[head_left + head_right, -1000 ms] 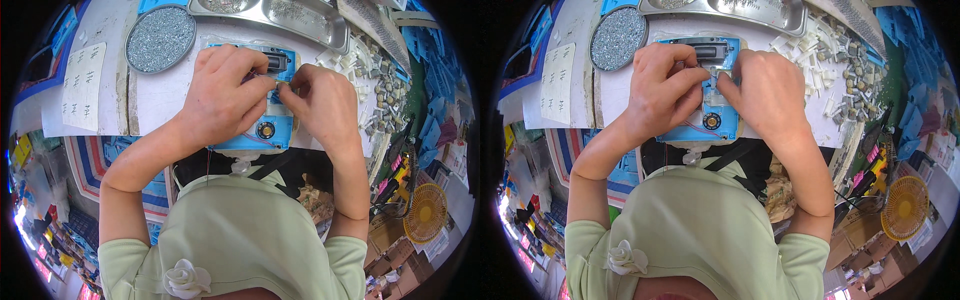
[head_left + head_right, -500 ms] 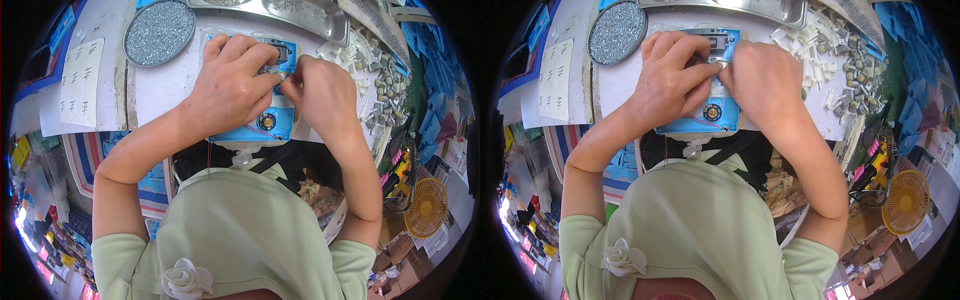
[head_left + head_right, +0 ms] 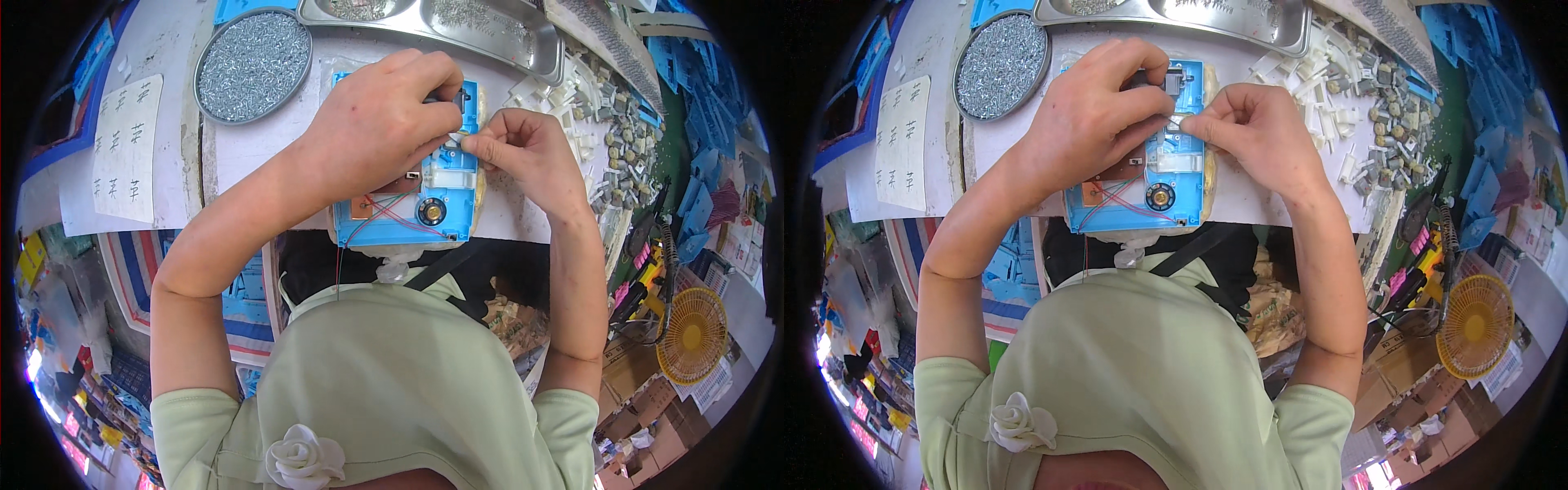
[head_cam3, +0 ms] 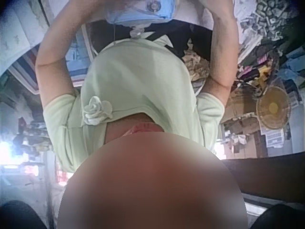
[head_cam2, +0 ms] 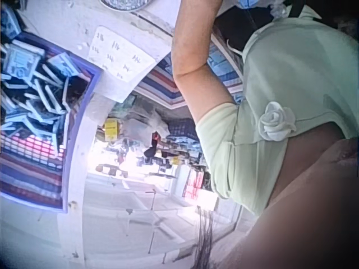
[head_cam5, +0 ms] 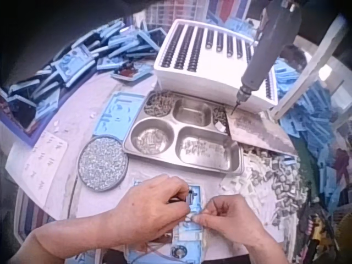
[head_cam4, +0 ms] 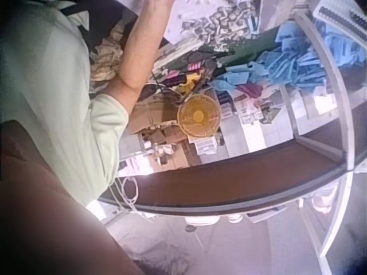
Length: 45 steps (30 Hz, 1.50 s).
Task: The recorder is assembling an electronic device by soldering wires, installing components, and screwing on a cover.
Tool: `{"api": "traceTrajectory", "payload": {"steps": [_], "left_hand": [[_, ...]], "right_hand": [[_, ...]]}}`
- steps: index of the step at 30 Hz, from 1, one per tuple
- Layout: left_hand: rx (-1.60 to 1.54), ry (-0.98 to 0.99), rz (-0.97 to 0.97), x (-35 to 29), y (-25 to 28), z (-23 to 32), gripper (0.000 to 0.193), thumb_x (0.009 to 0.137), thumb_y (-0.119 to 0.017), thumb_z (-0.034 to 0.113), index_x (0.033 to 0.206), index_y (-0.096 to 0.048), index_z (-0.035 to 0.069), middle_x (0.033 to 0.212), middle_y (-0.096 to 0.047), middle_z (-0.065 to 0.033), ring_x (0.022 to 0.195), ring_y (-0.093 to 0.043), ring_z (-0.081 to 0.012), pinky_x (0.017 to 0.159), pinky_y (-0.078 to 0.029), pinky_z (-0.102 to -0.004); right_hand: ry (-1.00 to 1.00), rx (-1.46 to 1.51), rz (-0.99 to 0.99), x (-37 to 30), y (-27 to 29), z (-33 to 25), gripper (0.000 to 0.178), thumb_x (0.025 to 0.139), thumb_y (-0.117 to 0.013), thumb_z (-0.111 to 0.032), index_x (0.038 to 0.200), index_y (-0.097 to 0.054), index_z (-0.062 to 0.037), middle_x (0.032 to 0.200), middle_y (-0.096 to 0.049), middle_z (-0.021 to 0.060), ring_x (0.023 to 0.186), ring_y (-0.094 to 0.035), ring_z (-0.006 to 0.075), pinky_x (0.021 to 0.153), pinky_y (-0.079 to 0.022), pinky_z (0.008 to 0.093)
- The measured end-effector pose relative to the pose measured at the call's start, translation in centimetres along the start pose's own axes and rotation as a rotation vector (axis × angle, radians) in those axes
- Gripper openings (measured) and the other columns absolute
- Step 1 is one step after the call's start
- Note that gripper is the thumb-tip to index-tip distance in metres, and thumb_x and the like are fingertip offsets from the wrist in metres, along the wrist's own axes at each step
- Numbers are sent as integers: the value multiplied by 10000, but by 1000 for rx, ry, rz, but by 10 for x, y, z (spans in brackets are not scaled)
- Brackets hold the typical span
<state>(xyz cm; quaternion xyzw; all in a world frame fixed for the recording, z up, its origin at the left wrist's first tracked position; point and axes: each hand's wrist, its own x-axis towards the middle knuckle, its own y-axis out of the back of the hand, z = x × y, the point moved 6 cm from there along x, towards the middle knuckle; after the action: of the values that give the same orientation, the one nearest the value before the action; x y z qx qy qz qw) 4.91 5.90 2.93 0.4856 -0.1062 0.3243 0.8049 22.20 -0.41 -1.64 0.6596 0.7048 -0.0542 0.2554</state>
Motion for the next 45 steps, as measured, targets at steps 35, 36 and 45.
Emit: {"api": "traceTrajectory", "payload": {"steps": [35,36,45], "left_hand": [[70,-80,-52,-5,-6,6,447,588,-769,96,1029,-767,164,1153,-635,-73,910,-581,-265,758,-496,-383],[86,-79,-67,-5,-6,7,461,581,-768,98,1037,-767,168,1166,-636,-71,918,-576,-266,759,-494,-386],[37,-83,-32,-6,-5,3,390,641,-785,102,1028,-736,127,1149,-628,-82,889,-589,-282,754,-496,-404]], "right_hand": [[-55,408,235,-24,-10,20,137,954,-717,-97,1006,-707,29,837,-711,31,760,-632,64,696,-503,214],[-73,415,216,-22,-9,20,131,950,-721,-91,1002,-707,28,838,-711,32,759,-631,63,695,-502,211],[-9,142,338,-24,-13,7,144,912,-766,-84,953,-697,35,801,-700,25,706,-604,56,661,-495,213]]}}
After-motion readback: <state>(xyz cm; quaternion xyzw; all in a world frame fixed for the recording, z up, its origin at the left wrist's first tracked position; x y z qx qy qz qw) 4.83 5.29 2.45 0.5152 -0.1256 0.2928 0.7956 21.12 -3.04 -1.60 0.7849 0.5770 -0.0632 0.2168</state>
